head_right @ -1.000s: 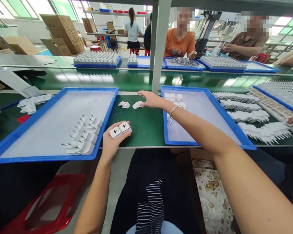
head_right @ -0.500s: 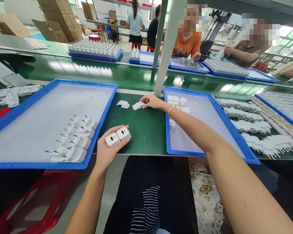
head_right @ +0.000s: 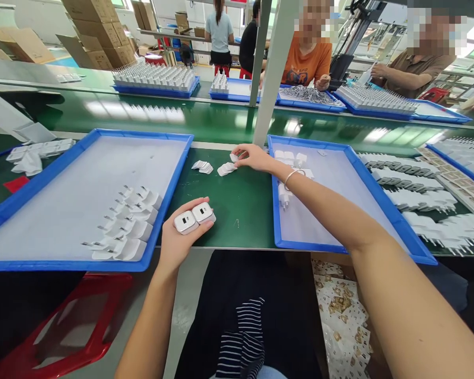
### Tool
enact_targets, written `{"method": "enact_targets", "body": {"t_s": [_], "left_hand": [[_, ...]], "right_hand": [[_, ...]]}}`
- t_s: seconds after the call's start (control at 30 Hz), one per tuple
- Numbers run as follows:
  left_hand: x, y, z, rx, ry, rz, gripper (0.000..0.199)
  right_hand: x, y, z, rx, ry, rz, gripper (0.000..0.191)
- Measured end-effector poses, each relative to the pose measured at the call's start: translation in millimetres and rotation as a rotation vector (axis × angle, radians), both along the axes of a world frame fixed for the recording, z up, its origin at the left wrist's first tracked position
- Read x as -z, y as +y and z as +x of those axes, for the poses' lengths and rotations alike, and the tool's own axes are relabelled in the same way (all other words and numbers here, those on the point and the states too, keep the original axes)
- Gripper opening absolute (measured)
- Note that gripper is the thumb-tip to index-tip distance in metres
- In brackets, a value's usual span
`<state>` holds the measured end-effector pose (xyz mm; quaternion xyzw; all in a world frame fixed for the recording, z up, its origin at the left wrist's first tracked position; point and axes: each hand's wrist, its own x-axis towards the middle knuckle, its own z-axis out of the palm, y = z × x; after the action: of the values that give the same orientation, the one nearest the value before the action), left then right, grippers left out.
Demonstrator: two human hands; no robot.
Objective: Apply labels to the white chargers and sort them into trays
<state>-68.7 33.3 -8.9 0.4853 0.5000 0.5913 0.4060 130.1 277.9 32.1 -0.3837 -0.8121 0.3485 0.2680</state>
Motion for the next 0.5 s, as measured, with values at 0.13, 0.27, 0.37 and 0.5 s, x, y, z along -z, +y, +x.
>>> {"method": "enact_targets", "body": {"t_s": [0.13,0.27,0.37,0.5], "left_hand": [[2.1,-1,-9,0.128,-0.038,-0.045,0.077],[-6.0,-10,-14,0.436,-0.094,-0.047,0.086],[-17.9,-21,-7,0.645,-0.029,-0.099,0.09],[-34.4,-27,10,0.786,0.07,-0.109,0.086]], "right_hand": [[-34.0,-43,13,-0.036,0.113,0.025,0.038],[-60.3,-104,25,-0.223,-0.052,0.198,0.028],[-71.4,-144,29,-0.424,-0.229,0.261,0.022],[-80.6,-175,32,-0.554,-0.335,0.182,0.024]]}}
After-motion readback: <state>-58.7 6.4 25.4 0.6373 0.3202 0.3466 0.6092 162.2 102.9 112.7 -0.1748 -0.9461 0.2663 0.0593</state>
